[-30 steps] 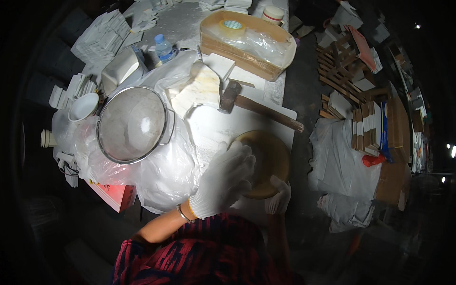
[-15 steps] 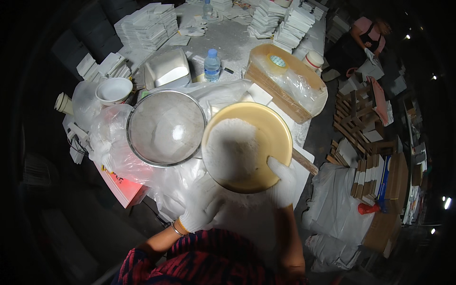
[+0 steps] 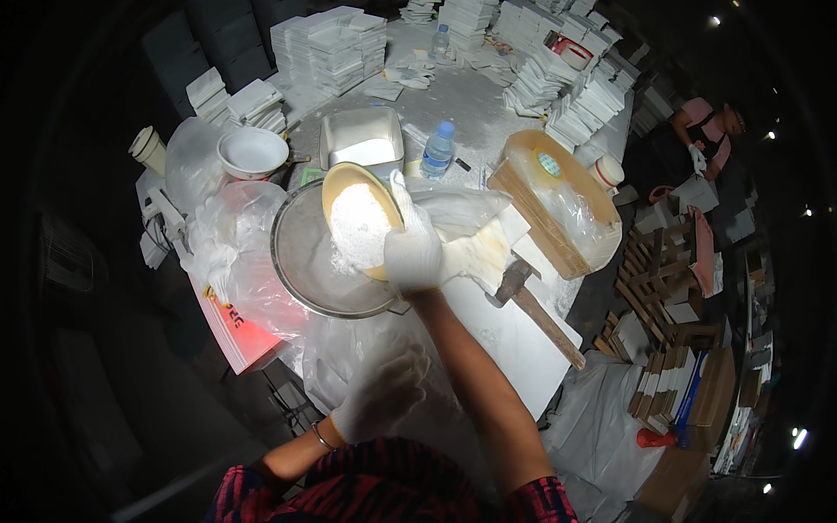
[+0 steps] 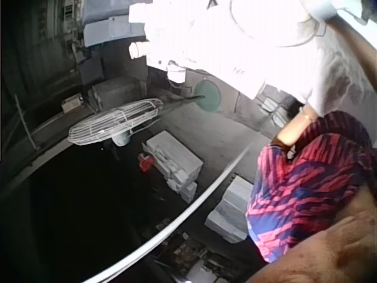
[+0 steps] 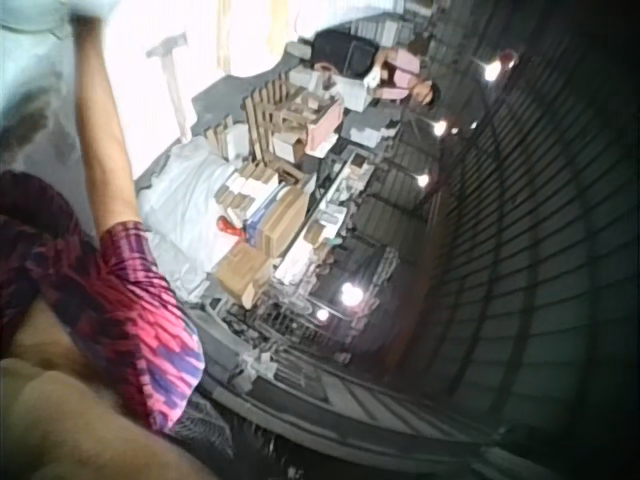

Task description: The person uses a hammer to crush a white powdery substance on a white sheet. They then gather the crushed powder and transfer it into a sieve placed over a bowl.

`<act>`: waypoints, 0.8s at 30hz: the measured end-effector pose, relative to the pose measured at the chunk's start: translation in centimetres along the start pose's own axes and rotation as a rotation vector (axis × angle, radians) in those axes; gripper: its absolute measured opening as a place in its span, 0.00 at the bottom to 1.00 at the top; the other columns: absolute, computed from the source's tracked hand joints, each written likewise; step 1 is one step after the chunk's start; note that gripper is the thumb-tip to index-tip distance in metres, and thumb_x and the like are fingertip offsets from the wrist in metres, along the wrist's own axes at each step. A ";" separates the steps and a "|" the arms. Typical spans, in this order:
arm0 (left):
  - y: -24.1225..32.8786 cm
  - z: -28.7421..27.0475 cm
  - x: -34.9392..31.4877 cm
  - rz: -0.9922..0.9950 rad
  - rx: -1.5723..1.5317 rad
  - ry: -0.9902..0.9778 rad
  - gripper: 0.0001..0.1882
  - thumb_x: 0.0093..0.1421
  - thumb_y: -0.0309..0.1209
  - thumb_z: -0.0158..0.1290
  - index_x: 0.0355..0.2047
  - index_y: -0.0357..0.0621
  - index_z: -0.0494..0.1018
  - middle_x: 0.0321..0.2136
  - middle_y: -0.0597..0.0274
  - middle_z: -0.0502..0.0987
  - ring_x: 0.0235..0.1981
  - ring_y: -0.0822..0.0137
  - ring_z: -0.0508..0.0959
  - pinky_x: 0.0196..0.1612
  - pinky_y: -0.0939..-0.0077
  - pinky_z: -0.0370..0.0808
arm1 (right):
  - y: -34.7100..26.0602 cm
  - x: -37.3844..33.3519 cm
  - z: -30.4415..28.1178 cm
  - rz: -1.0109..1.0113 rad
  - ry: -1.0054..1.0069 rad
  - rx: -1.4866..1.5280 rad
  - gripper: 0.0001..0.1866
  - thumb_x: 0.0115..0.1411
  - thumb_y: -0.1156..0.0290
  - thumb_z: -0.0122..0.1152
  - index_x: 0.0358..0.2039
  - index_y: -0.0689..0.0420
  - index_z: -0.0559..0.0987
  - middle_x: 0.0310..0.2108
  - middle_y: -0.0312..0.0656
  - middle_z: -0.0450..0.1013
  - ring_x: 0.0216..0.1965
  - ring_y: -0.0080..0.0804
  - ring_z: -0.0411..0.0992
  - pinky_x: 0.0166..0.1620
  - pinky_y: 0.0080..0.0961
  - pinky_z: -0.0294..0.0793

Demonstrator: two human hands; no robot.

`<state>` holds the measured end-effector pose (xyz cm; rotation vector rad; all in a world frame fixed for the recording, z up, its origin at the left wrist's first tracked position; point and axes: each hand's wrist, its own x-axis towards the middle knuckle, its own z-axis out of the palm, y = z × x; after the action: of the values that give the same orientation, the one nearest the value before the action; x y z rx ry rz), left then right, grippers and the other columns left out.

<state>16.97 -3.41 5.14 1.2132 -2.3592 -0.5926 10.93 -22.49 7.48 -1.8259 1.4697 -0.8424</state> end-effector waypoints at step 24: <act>-0.3 -2.3 -0.4 -0.044 0.043 -0.021 0.18 0.58 0.38 0.58 0.45 0.43 0.76 0.45 0.54 0.75 0.54 0.52 0.72 0.66 0.51 0.64 | -0.6 -1.3 -3.4 -0.819 0.286 -0.037 0.41 0.42 0.95 0.45 0.61 0.61 0.78 0.57 0.49 0.77 0.61 0.48 0.73 0.65 0.38 0.69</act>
<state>18.62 -3.65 6.78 1.2864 -2.3799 -0.5744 8.31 -21.44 9.89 -2.4425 0.8465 -1.5136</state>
